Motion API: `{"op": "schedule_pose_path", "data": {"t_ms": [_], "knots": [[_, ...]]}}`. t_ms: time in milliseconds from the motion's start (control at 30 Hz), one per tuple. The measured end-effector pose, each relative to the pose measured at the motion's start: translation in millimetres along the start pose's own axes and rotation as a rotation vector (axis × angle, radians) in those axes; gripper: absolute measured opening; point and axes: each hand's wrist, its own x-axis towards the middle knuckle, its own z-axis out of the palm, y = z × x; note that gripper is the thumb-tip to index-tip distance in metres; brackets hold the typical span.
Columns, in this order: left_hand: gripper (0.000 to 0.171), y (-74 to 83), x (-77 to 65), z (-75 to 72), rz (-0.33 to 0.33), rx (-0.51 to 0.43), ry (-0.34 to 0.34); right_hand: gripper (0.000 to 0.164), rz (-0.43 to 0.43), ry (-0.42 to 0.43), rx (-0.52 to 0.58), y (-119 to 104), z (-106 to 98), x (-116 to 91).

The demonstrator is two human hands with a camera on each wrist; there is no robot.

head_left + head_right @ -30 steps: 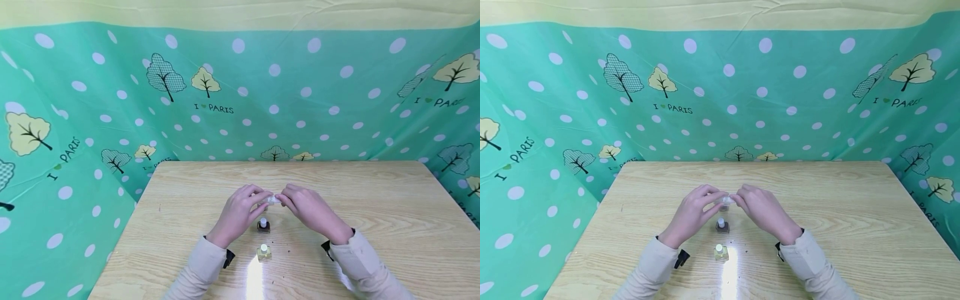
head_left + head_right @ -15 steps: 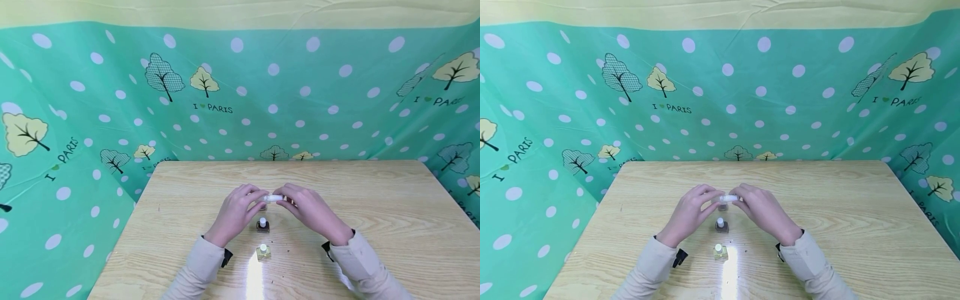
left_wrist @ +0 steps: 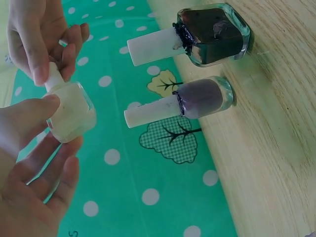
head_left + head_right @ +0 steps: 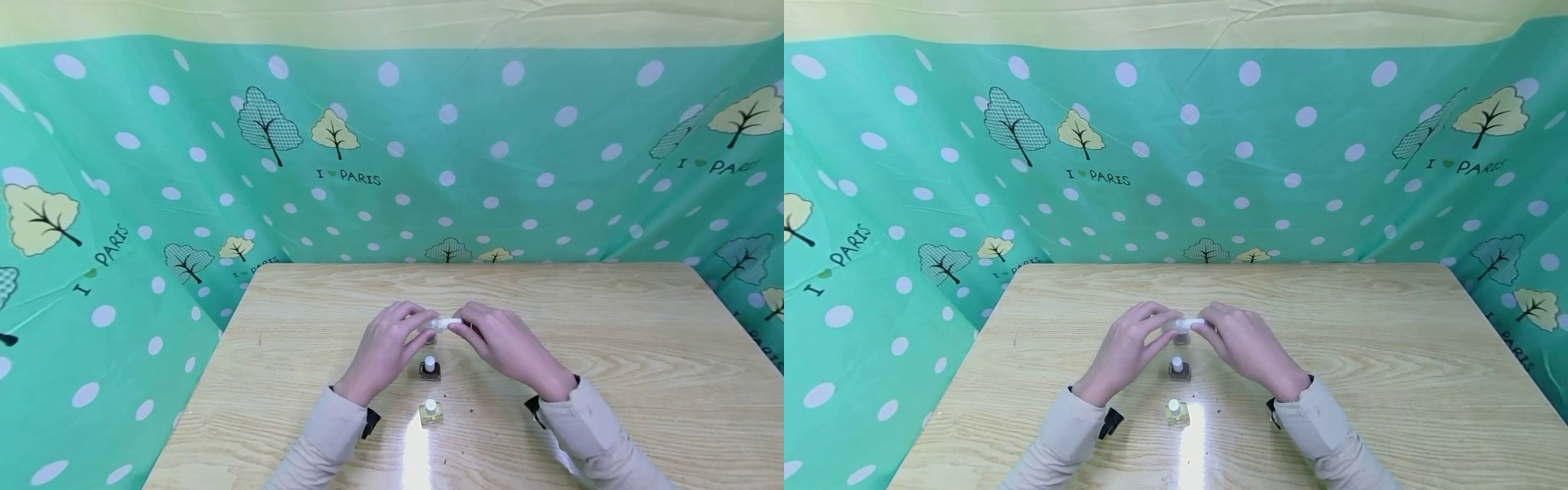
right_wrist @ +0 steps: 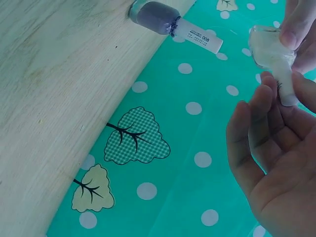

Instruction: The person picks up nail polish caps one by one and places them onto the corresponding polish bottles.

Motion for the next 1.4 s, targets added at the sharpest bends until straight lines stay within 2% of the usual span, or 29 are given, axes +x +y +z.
{"op": "schedule_pose_path", "data": {"t_ms": [233,433,633,800,967,1233,1400], "knots": [[0.028,0.7,-0.3,0.7,0.028,-0.017,0.022,0.026,0.086,-0.056,0.081,-0.5,-2.8,-0.3],[0.029,-0.4,-0.2,1.5,0.039,-0.023,0.034,0.031,0.115,-0.053,0.098,0.1,-1.1,0.8],[0.027,-1.7,0.6,-1.1,0.023,-0.036,0.023,0.017,0.073,0.026,0.112,0.9,-1.1,-0.4],[0.027,-3.4,0.6,-0.5,0.007,-0.032,0.015,0.022,-0.021,0.070,0.095,1.5,-3.0,-0.4],[0.027,-3.4,-0.4,0.2,-0.011,-0.035,0.000,0.018,-0.082,0.099,0.055,1.8,-1.7,0.7],[0.029,-2.3,-1.3,0.1,-0.007,-0.024,-0.004,0.011,-0.080,0.101,0.010,1.9,1.2,0.1],[0.028,-2.7,-2.1,2.0,0.013,-0.003,0.008,0.009,-0.044,0.079,0.009,0.9,2.5,-0.8]]}}
